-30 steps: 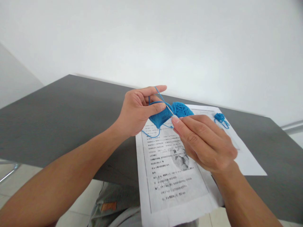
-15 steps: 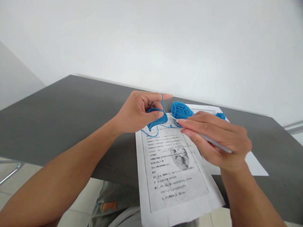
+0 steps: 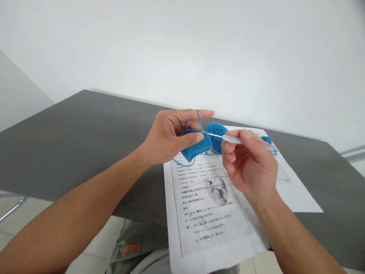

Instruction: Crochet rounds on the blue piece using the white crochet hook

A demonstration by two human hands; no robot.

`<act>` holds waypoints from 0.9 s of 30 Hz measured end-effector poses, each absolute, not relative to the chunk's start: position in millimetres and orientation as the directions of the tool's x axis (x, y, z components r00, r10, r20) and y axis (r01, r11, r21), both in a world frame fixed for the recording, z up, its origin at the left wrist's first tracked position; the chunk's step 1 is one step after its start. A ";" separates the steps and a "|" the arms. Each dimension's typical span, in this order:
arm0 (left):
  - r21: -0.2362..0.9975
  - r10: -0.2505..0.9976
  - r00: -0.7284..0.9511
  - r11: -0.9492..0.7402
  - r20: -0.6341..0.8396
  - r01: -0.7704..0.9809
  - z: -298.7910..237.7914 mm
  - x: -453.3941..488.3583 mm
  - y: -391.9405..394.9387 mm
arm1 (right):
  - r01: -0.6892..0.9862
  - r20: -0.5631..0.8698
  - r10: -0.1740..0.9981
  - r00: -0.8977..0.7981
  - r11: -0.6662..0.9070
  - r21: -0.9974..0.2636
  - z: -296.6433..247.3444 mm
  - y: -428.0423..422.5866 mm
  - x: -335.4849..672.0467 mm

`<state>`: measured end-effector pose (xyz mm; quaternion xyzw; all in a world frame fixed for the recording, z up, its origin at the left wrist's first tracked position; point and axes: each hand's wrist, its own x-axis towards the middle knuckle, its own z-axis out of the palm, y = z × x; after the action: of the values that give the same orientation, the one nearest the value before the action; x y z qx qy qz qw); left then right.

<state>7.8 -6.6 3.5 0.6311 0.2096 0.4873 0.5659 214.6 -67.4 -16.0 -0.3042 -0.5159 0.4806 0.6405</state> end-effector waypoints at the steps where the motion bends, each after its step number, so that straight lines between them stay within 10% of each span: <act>1: 0.912 0.822 0.413 -0.288 0.391 -0.292 3.2 10.0 -8.0 | -0.324 0.378 0.926 0.023 0.364 -0.873 -18.1 -65.8 209.4; 18: 0.932 0.940 0.159 -0.254 0.300 -0.259 -2.5 33.9 -30.3 | 0.263 0.718 0.626 0.306 0.669 -0.695 -29.5 -76.5 175.4; 27: 0.809 0.919 0.332 0.024 0.214 -0.587 -1.0 32.9 -25.7 | 0.717 0.928 0.266 -0.262 0.697 0.002 -21.5 -79.5 185.1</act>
<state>32.9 -25.7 -1.0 0.4360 0.1902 0.5458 0.6898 185.1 -79.5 -21.5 -0.3222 -0.7635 -0.2189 0.5151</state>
